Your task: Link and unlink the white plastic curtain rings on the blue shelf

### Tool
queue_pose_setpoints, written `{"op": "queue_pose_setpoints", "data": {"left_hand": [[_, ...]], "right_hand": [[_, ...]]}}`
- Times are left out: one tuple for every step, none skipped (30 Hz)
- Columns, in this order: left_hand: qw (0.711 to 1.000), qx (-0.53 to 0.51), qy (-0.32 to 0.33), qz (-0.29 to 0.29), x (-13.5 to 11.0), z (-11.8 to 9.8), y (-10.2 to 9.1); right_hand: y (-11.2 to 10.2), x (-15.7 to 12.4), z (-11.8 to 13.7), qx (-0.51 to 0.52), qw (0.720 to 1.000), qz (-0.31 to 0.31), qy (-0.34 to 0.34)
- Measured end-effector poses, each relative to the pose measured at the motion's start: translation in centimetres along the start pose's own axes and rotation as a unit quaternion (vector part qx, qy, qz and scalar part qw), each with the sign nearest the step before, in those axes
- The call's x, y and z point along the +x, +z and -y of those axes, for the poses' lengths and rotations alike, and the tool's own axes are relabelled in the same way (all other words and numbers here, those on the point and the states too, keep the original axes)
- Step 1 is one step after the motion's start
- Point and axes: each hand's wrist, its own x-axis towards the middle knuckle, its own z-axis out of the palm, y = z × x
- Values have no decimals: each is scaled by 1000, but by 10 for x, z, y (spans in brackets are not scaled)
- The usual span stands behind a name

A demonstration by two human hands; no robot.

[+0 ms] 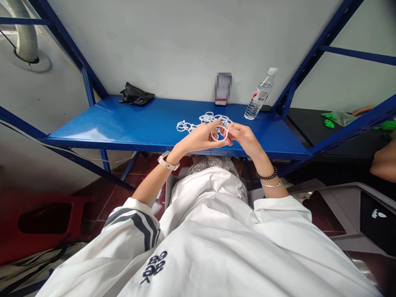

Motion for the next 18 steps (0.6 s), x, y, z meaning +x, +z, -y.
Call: {"op": "queue_pose_setpoints", "data": {"left_hand": [[1000,23,-20,-4,3,11,4],[998,52,-39,-7,6,23,8],[996,70,-58,-8,9,35,12],[994,79,-75,-5,11,48,16],[992,86,-94,-5,12,61,19],[989,98,-112,-9,13,73,22],[984,120,-132,-24,13,84,23],[980,137,-142,-34,13,93,23],[976,155,-147,-48,12,101,22],[972,173,-149,-61,10,108,20],[967,190,-151,-73,9,114,17],[962,208,-153,-83,7,119,14],[957,226,-158,-90,6,124,12],[952,242,-162,-90,5,128,9],[949,252,-168,-86,3,133,7],[947,257,-177,-78,3,137,5],[942,265,-192,-71,2,141,4],[939,274,-200,-58,1,146,3]], "right_hand": [[-2,9,-12,1,1000,-3,8],[-3,19,-25,-2,1000,3,30],[-3,29,-39,-14,998,10,55],[-3,38,-52,-38,997,8,74],[-2,47,-64,-67,994,0,84],[-2,54,-74,-95,992,-15,86],[-1,60,-82,-116,989,-27,83],[-2,64,-87,-130,988,-36,78],[-3,66,-90,-142,986,-44,71],[-5,67,-91,-151,985,-51,64],[-8,68,-91,-161,984,-59,55],[-12,68,-89,-171,982,-68,44],[-17,69,-86,-180,980,-79,32],[-23,71,-83,-189,978,-90,20],[-29,74,-79,-195,976,-101,7],[-36,78,-76,-198,974,-111,-5],[-42,82,-72,-200,972,-120,-16],[-47,88,-69,-201,971,-128,-27]]}}
